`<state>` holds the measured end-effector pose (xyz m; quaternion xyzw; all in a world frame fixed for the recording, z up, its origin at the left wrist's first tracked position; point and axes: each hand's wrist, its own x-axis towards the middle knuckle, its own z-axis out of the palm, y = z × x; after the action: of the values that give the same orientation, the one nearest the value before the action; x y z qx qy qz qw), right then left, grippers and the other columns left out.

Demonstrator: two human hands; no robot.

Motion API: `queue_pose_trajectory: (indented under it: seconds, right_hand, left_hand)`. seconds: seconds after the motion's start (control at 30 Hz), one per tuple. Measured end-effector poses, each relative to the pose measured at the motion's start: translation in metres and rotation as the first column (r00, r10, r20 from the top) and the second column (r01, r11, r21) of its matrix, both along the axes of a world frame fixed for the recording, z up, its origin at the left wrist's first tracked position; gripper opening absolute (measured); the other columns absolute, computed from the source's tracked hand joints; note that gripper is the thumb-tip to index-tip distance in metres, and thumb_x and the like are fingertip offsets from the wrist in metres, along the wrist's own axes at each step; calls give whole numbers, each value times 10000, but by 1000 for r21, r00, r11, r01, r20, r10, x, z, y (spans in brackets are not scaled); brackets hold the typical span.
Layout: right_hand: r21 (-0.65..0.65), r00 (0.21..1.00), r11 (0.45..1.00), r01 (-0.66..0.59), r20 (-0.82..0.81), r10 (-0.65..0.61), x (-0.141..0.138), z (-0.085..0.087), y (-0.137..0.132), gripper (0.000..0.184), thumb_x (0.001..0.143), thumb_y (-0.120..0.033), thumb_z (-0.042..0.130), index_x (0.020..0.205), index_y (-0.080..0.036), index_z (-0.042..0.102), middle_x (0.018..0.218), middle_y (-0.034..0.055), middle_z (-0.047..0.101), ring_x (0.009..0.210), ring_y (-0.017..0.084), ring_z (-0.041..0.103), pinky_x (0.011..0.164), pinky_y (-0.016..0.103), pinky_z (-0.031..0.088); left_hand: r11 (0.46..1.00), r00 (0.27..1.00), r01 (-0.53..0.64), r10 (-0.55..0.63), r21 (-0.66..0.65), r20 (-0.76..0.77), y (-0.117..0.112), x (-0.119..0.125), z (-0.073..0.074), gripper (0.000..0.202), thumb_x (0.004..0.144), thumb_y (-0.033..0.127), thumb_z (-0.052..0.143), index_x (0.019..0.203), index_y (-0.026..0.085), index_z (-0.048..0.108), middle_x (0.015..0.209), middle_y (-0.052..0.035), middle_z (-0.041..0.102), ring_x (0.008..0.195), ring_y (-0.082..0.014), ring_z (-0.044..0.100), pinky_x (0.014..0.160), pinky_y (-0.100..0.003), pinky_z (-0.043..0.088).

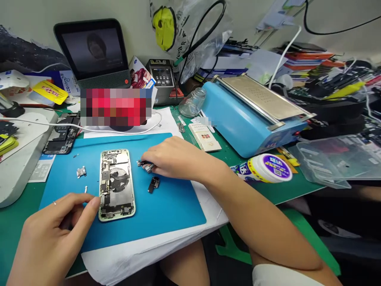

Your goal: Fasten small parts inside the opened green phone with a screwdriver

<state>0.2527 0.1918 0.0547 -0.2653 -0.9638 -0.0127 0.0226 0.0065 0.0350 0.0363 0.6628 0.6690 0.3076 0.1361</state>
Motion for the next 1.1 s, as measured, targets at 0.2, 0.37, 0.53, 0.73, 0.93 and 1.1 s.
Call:
queue_pose_trajectory:
  seconds: [0.2, 0.37, 0.53, 0.73, 0.93, 1.1]
  right_hand:
    - [-54, 999, 998, -28, 39, 30, -2, -3, 3, 166, 949, -202, 595, 1038, -227, 733, 922, 5, 789, 696, 155, 660, 560, 290, 255]
    - [-52, 997, 996, -77, 9, 77, -6, -3, -2, 143, 953, -192, 594, 1014, -213, 722, 873, -7, 772, 662, 138, 630, 553, 300, 236]
    - [-10, 993, 993, -113, -41, 113, -5, -5, -1, 124, 961, -204, 588, 979, -198, 711, 835, -7, 755, 632, 130, 592, 548, 297, 233]
    - [262, 910, 937, -233, -281, 305, -9, 1, -13, 231, 1043, -213, 496, 913, -173, 683, 674, -27, 636, 572, 110, 509, 537, 286, 278]
    - [345, 809, 875, -339, -367, 459, -26, 1, -37, 205, 1012, -127, 506, 900, -136, 677, 606, -36, 520, 529, 127, 424, 511, 315, 285]
    - [257, 776, 887, -384, -431, 460, -32, -10, -42, 169, 1003, -129, 528, 1025, -79, 687, 617, -29, 534, 537, 130, 421, 500, 323, 259]
  left_hand:
    - [1000, 999, -20, 20, -21, 32, -2, 0, 2, 304, 972, 460, 584, 774, 243, 661, 562, 63, 517, 481, -110, 477, 476, -245, 333]
    - [996, 995, -86, 85, 10, 50, -11, 3, -4, 303, 1002, 428, 553, 806, 235, 679, 628, 47, 589, 537, -118, 506, 550, -258, 360]
    - [993, 994, -106, 105, 43, 19, -14, 7, -9, 307, 1005, 425, 542, 819, 231, 691, 651, 36, 608, 559, -122, 511, 570, -270, 341]
    - [993, 994, -95, 98, 72, -37, -13, 14, -11, 282, 1021, 448, 529, 933, 251, 710, 635, 51, 563, 536, -112, 516, 548, -247, 368]
    - [988, 998, 1, 8, 153, -63, -12, 10, -16, 241, 1027, 413, 540, 1133, 285, 713, 861, 39, 756, 729, -119, 729, 607, -190, 517]
    - [992, 999, 20, -15, 123, -40, -12, 9, -14, 237, 1025, 396, 543, 1114, 273, 726, 936, 18, 787, 768, -136, 755, 629, -196, 550]
